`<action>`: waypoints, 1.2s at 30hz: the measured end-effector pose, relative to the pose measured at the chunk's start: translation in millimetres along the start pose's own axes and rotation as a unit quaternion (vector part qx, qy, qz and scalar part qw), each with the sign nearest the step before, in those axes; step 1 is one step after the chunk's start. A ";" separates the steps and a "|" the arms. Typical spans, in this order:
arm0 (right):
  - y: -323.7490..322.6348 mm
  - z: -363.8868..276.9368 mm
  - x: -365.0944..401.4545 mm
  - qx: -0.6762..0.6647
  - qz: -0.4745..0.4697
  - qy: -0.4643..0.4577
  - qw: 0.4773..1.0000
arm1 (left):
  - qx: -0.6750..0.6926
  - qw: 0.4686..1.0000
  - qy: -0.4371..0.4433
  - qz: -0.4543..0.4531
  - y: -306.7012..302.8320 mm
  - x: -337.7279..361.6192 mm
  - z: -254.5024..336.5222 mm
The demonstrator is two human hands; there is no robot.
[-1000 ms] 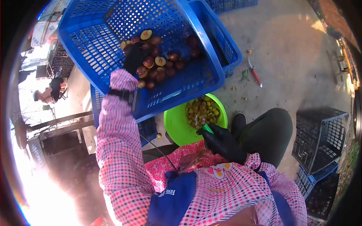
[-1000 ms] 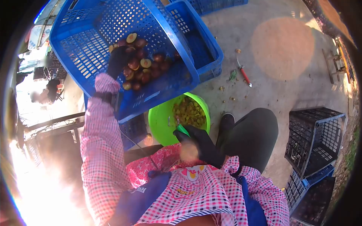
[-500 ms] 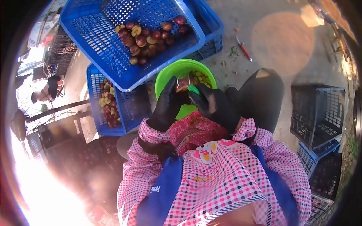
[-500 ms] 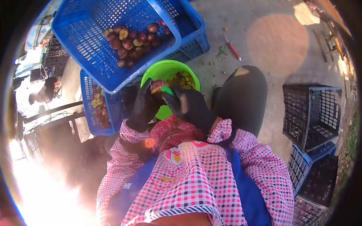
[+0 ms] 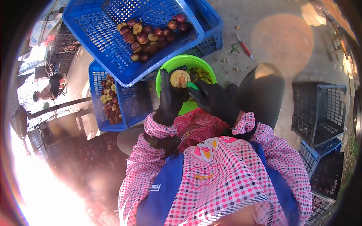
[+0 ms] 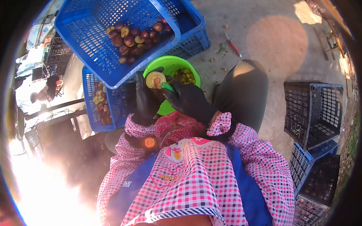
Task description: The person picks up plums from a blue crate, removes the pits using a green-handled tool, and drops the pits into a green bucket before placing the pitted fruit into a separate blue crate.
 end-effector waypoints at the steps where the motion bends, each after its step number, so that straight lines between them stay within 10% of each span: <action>1: -0.1 -0.4 -0.3 0.000 0.001 0.002 1.000 | 0.306 0.934 -0.179 0.045 4.2 5.1 -21.0; 10: 11.4 11.0 -5.1 -0.072 -0.046 0.022 0.996 | 0.268 0.943 -0.187 0.063 2.6 -0.2 -33.4; 12: 13.3 2.8 -3.6 0.010 -0.028 -0.158 0.987 | 0.237 0.954 -0.169 0.067 2.4 -1.8 -34.4; 20: -0.1 -1.4 -5.9 -0.101 0.005 0.005 0.995 | -0.078 0.995 0.020 0.058 1.1 -13.0 -22.7; 25: -6.1 -2.6 -10.9 -0.187 -0.054 -0.014 0.981 | -0.187 0.976 0.033 -0.106 -37.4 -14.8 -75.3; 27: 6.6 0.9 0.1 -0.436 -0.338 0.237 0.800 | -0.023 0.997 -0.044 -0.051 -4.7 -17.2 -22.5; 28: 6.0 -3.7 1.2 -0.435 -0.337 0.234 0.802 | 0.143 0.983 -0.116 0.002 9.9 -18.5 -7.9; 30: 12.5 -15.4 14.8 -0.610 -0.382 0.302 0.626 | 0.175 0.983 -0.051 0.006 15.8 -23.2 -20.0; 36: 6.9 -13.7 14.3 -0.569 -0.369 0.244 0.693 | 0.199 0.958 -0.192 0.079 19.6 -35.9 -2.4</action>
Point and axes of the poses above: each hand's wrist, its own x-axis away from the middle knuckle, its own y-axis out of the palm, z = x × y, the point moved 5 cm from there along -x, towards the middle knuckle, and after that the axes turned 9 degrees about y, right-handed, at the moved point
